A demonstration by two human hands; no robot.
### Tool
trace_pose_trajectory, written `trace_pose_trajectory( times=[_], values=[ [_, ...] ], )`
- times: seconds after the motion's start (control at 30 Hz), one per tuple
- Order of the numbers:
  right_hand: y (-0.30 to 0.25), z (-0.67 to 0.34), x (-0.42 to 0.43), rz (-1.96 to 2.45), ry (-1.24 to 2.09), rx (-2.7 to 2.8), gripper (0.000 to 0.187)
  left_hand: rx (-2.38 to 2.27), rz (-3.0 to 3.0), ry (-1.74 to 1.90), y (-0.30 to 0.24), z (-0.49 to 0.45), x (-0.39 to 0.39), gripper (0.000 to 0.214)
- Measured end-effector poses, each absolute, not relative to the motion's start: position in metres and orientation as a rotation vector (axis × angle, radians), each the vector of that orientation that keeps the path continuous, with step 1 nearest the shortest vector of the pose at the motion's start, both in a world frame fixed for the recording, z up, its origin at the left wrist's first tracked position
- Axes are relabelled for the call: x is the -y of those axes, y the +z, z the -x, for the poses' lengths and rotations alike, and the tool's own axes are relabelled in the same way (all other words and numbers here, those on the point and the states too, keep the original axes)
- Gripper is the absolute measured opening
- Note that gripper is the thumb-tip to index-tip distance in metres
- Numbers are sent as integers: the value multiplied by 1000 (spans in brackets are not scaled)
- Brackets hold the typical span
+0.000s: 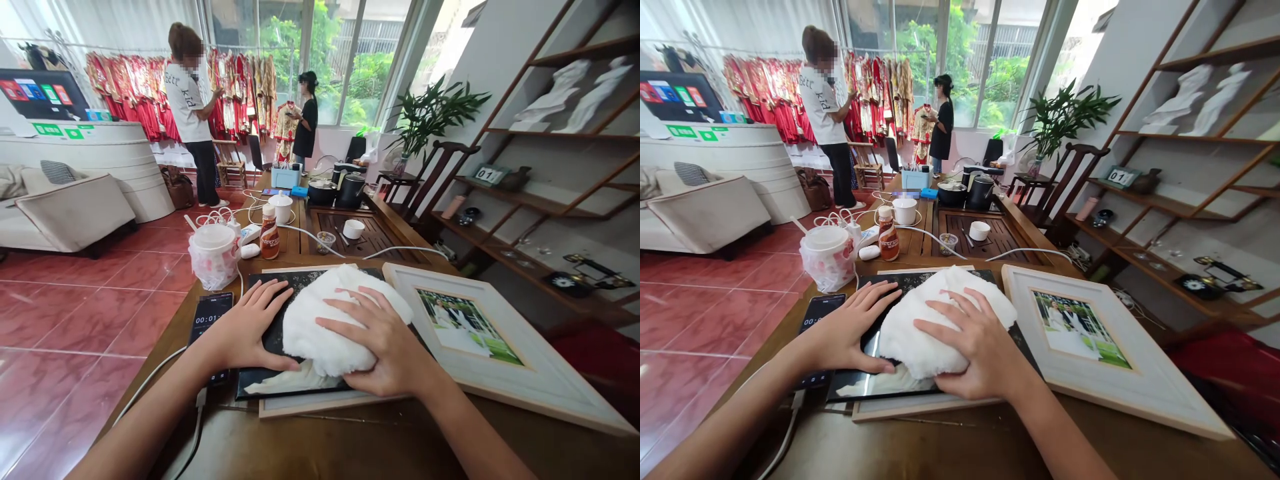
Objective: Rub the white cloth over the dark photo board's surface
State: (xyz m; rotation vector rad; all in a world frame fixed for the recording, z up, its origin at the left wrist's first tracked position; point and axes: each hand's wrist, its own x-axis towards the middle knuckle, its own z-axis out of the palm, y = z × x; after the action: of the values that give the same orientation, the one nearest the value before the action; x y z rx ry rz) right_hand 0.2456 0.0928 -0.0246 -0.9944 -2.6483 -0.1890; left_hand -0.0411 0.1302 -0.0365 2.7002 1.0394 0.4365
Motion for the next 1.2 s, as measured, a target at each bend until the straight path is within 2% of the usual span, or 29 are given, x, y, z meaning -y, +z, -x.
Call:
trace_pose_trajectory(
  times=[0.33,0.6,0.9,1.2],
  values=[
    [-21,-259,-103,1088,-268,2561,73,-1031,-2689,466,-36,41,-129,111],
    [-25,-239,-90,940,-214,2688,79,-1037,-2704,449,-36,42,-129,113],
    [-26,-258,-104,1149,-326,2529,64,-1051,-2684,444,-37,43,-130,112],
    [-26,-243,-93,1018,-262,2610,70,-1053,-2705,409,-36,42,-130,114]
  ],
)
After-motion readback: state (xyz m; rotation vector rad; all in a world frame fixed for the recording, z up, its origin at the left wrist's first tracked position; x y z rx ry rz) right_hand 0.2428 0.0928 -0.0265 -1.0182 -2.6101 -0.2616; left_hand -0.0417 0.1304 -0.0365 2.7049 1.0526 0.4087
